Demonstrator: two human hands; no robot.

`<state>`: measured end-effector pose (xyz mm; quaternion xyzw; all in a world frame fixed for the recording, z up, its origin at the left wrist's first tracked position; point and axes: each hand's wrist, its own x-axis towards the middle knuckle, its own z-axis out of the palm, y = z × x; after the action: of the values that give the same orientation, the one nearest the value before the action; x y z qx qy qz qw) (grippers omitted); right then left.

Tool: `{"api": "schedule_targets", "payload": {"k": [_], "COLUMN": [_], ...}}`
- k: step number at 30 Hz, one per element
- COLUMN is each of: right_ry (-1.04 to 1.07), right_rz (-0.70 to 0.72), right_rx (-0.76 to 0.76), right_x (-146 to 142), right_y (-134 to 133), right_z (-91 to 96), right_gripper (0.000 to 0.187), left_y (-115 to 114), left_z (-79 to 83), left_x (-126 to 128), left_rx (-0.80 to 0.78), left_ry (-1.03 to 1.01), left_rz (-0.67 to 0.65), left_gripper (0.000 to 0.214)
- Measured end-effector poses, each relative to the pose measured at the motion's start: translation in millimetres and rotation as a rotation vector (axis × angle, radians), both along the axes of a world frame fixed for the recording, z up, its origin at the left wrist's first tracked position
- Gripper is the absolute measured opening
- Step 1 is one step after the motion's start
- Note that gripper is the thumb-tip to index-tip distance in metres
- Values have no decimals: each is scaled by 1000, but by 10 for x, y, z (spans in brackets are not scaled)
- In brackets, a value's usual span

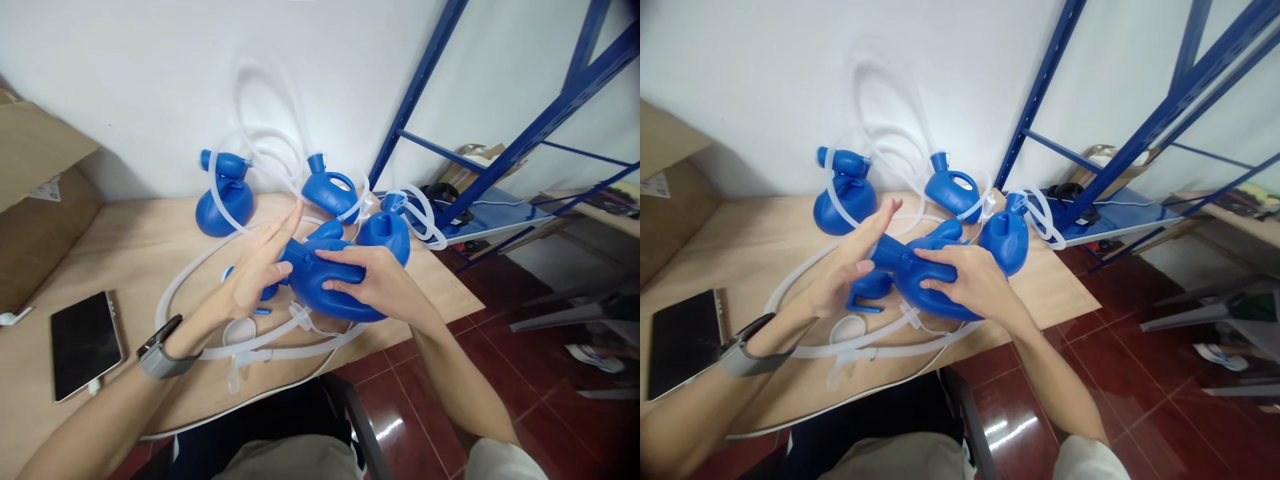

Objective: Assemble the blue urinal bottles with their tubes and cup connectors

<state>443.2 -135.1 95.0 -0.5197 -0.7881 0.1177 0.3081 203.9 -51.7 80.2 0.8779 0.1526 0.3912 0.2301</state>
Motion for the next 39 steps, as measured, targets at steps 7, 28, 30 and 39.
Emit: {"api": "schedule_targets", "payload": {"k": [7,28,30,39], "right_ry": [90,-24,-32,-89], "right_rz": [48,96,98,186], "right_rx": [23,-257,-266,-246], "right_x": [48,165,170,-45], "right_y": [122,874,891,932], "right_z": [-133,-308,-297,-279], "right_gripper": [50,42,43,45], "left_y": [-12,650,616,761], "left_z": [92,-540,-560,-654], "left_x": [47,-582,-793,-1298], "left_rx": [88,-442,-415,-251], "left_ry": [51,463,609,623], "left_rz": [-26,162,122,424], "left_gripper": [78,77,74,61]}}
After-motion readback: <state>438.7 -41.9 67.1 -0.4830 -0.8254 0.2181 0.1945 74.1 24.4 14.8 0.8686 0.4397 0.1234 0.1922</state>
